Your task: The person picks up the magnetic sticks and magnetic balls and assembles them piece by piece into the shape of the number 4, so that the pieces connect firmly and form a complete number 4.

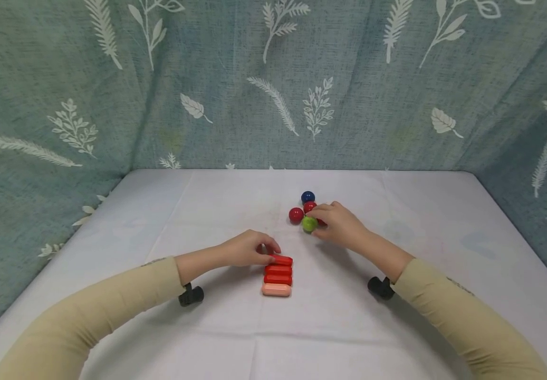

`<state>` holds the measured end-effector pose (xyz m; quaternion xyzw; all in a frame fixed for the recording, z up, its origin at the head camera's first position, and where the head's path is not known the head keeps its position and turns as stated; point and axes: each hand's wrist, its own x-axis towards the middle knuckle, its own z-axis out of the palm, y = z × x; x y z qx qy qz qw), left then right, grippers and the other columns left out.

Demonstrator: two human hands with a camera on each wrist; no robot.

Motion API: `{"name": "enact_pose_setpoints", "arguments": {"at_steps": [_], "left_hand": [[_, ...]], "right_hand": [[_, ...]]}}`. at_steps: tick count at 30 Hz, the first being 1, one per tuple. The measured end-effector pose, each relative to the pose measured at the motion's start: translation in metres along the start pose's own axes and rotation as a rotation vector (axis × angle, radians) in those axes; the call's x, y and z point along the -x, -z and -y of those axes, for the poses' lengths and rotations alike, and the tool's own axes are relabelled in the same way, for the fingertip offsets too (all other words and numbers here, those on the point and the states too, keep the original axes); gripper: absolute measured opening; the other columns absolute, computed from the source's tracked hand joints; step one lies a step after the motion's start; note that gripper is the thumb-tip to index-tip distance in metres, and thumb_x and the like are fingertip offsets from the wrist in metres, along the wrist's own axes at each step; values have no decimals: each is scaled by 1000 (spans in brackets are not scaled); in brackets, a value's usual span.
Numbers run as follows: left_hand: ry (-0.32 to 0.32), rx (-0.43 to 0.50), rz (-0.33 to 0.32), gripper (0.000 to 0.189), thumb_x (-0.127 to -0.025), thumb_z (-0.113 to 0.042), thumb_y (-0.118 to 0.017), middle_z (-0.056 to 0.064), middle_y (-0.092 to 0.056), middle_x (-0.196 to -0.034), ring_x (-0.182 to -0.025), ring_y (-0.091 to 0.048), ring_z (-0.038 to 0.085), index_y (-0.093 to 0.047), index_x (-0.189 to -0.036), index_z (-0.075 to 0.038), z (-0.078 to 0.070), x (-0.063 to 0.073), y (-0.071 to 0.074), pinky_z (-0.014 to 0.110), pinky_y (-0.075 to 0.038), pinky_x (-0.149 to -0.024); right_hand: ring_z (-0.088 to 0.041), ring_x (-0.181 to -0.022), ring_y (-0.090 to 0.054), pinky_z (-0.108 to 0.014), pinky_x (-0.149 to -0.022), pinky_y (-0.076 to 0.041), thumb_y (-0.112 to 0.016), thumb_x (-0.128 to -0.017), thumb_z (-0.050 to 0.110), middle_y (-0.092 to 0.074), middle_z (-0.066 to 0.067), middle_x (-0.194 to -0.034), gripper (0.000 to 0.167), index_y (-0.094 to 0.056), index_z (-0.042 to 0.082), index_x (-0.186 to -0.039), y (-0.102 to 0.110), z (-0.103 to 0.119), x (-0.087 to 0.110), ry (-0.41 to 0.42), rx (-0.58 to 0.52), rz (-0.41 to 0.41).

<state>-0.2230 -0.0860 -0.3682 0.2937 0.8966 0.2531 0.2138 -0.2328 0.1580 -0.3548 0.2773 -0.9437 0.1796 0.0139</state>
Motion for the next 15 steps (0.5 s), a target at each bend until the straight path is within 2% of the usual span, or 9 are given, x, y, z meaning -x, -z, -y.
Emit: {"name": "enact_pose_setpoints", "arguments": {"at_steps": [8,12,15], "left_hand": [[15,-85,-15,19,-84,-14,-64,-3,-64,-90,-81,-54,11,-69,-102,-11,-2,-4,1,21,-46,-70],[56,-99,-44,19,-84,-15,-65,-2,-65,-92,-83,-54,12,-69,-102,-11,0,-6,4,22,-47,-74],[90,-93,-65,19,-84,-15,-65,-1,-65,-92,-83,-54,13,-69,-102,-11,2,-8,6,24,-47,-76]], "right_hand": [[-27,-96,-55,-37,-81,-49,-73,-76,9,-63,-12,-109,33,-66,4,-108,-4,3,-8,34,25,-8],[-27,-97,-56,-37,-82,-50,-73,-76,7,-63,-13,-107,31,-66,4,-106,-6,5,-11,19,40,0],[-24,-90,-57,-34,-80,-51,-73,-76,6,-62,-12,-101,30,-67,2,-105,-7,7,-14,2,52,1]]}}
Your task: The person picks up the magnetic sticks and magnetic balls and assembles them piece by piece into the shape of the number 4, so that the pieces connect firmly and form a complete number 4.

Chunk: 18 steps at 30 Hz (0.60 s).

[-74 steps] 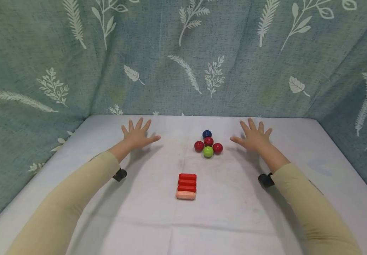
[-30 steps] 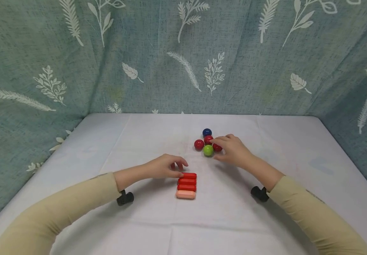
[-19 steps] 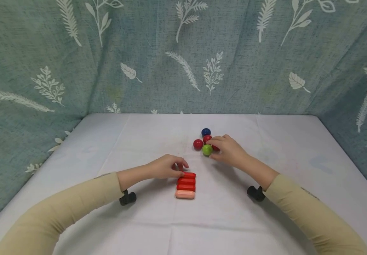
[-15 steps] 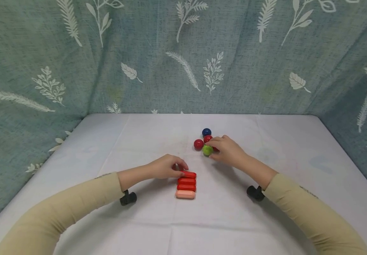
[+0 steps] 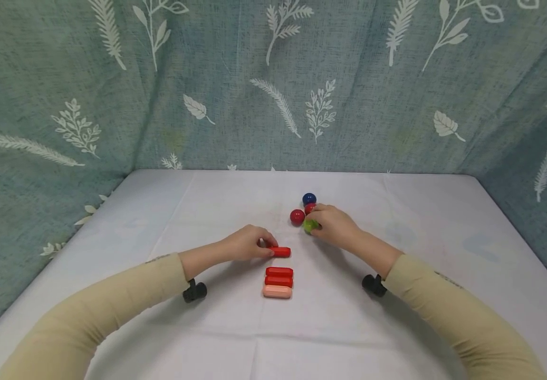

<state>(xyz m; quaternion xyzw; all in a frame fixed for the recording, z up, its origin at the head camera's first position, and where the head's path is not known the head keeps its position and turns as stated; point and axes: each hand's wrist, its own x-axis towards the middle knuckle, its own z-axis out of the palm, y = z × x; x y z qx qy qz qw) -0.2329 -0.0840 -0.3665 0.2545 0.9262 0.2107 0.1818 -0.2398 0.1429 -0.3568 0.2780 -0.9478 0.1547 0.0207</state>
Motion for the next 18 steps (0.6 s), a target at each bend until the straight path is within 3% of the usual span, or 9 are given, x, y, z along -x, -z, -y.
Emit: {"name": "enact_pose_setpoints", "arguments": {"at_steps": [6,14,18], "left_hand": [[24,-5,-23,18,-83,-14,-66,0,-65,-89,-81,-53,13,-69,-101,-10,3,-5,3,26,-45,-74],[10,-52,-28,19,-80,-17,-69,-3,-64,-83,-78,-52,12,-69,-98,-11,3,-8,6,26,-43,-73],[1,-70,-34,16,-79,-19,-71,-4,-62,-79,-77,-52,12,-70,-94,-12,4,-10,6,25,-43,-71]], "right_hand": [[-18,-79,-53,-28,-72,-51,-72,-76,9,-57,-10,-93,31,-66,-1,-106,-2,3,-4,-61,10,38],[-20,-84,-55,-31,-75,-51,-73,-77,14,-63,-9,-100,35,-64,5,-109,-2,7,-7,-105,3,131],[-17,-78,-53,-27,-68,-49,-73,-78,17,-65,-5,-94,37,-63,7,-112,-1,8,-7,-117,0,181]]}}
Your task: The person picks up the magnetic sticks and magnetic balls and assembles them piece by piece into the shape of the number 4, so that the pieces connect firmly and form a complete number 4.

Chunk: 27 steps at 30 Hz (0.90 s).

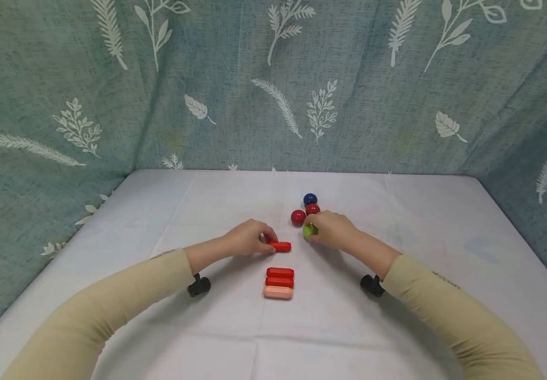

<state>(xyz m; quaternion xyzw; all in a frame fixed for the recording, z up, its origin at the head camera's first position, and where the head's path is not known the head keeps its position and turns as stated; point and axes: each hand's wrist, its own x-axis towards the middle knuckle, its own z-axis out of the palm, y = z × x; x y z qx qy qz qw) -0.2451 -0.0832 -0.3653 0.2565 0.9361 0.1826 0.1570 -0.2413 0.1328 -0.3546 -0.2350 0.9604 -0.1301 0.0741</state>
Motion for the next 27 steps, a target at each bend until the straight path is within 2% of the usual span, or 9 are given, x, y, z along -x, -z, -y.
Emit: {"name": "enact_pose_setpoints", "arguments": {"at_steps": [6,11,15,21,27], "left_hand": [[-8,-21,-15,15,-79,-21,-71,-5,-62,-78,-77,-52,11,-70,-92,-14,0,-3,-2,23,-44,-70],[-7,-32,-24,15,-79,-20,-71,-5,-63,-79,-77,-53,11,-70,-92,-13,-1,-4,-3,23,-44,-70],[-3,-50,-29,16,-79,-21,-71,-5,-64,-81,-77,-54,11,-70,-93,-14,-3,-4,-3,23,-45,-71],[3,-39,-52,19,-78,-21,-72,-4,-66,-84,-79,-53,11,-71,-95,-14,-4,-4,-2,24,-45,-73],[-16,-43,-60,19,-78,-20,-72,-4,-66,-86,-80,-53,11,-71,-97,-14,-6,-4,1,24,-45,-73]], "right_hand": [[-16,-75,-51,-24,-65,-47,-72,-78,17,-63,-2,-88,37,-62,5,-112,0,1,5,23,-33,10],[-15,-76,-53,-23,-68,-49,-72,-78,17,-64,-3,-92,37,-63,5,-111,-3,3,10,42,-77,5],[-13,-73,-53,-21,-63,-48,-72,-77,13,-65,-4,-91,36,-64,3,-111,-5,4,13,70,-120,-1],[-13,-71,-53,-21,-63,-48,-71,-77,10,-64,-6,-90,32,-64,1,-108,-8,5,14,52,-237,9],[-14,-72,-54,-23,-66,-51,-71,-77,8,-64,-7,-91,30,-64,1,-105,-9,6,13,40,-274,7]]}}
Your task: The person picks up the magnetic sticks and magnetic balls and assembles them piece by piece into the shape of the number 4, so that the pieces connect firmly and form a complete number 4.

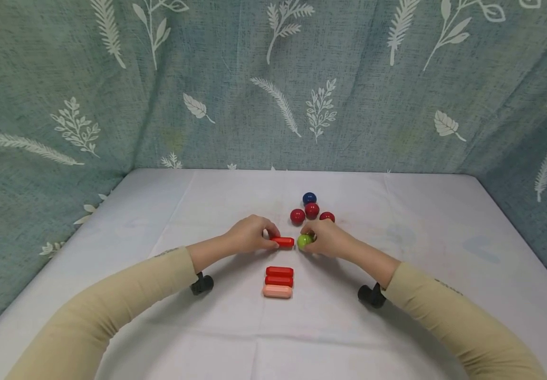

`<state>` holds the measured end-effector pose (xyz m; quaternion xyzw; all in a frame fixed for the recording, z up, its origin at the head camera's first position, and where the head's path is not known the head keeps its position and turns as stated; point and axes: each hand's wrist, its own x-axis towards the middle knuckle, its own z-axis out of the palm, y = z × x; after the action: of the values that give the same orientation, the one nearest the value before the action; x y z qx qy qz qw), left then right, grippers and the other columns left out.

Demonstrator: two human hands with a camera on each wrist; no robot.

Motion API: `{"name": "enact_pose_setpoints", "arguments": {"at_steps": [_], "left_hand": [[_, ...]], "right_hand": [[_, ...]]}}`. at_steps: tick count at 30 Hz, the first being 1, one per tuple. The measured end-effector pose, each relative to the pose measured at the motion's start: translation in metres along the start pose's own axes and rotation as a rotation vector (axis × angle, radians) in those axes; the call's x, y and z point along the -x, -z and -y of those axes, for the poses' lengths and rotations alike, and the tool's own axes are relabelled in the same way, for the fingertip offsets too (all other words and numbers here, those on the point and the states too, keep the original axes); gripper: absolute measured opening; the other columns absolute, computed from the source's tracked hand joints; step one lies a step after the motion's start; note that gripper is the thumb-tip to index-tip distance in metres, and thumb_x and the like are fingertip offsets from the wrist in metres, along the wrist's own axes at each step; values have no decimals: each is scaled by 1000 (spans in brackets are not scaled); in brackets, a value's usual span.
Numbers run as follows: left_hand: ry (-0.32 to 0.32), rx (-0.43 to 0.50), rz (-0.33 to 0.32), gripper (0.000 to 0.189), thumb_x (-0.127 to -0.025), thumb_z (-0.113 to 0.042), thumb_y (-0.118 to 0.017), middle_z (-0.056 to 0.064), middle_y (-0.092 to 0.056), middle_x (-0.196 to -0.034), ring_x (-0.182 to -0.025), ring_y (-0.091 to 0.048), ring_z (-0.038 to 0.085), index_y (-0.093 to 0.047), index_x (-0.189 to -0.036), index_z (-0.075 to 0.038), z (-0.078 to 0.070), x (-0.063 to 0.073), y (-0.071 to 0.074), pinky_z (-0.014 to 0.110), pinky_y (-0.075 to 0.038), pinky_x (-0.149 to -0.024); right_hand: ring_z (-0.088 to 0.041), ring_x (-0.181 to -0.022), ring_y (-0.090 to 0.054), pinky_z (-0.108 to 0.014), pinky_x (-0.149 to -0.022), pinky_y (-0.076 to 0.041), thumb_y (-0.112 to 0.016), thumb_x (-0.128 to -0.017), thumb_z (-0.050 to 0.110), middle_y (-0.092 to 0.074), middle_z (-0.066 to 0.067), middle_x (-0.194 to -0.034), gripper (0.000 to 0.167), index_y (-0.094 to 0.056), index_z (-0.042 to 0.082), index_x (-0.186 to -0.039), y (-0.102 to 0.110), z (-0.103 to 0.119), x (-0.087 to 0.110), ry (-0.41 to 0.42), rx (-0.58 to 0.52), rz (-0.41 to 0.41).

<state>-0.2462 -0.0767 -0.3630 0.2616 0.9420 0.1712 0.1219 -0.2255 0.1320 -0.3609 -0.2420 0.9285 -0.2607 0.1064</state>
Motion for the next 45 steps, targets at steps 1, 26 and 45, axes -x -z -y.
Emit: {"name": "enact_pose_setpoints", "arguments": {"at_steps": [1,26,45], "left_hand": [[-2,0,0,19,-78,-20,-72,-4,-66,-86,-80,-53,11,-71,-97,-14,-1,0,0,24,-45,-73],[13,18,10,21,-80,-21,-71,-3,-67,-89,-80,-53,12,-70,-100,-14,-5,-2,3,22,-45,-70],[14,78,-131,33,-84,-25,-65,3,-66,-96,-85,-56,14,-64,-113,-9,2,-27,22,26,-45,-73]], "right_hand": [[-14,-72,-54,-23,-67,-51,-71,-77,8,-64,-7,-91,30,-64,1,-105,0,0,0,0,-2,0],[-14,-71,-55,-23,-66,-52,-71,-78,8,-63,-10,-96,31,-62,1,-106,2,1,0,-13,-33,14],[-15,-74,-55,-24,-67,-52,-71,-78,10,-63,-10,-95,32,-62,0,-107,4,-7,2,-28,-20,14]]}}
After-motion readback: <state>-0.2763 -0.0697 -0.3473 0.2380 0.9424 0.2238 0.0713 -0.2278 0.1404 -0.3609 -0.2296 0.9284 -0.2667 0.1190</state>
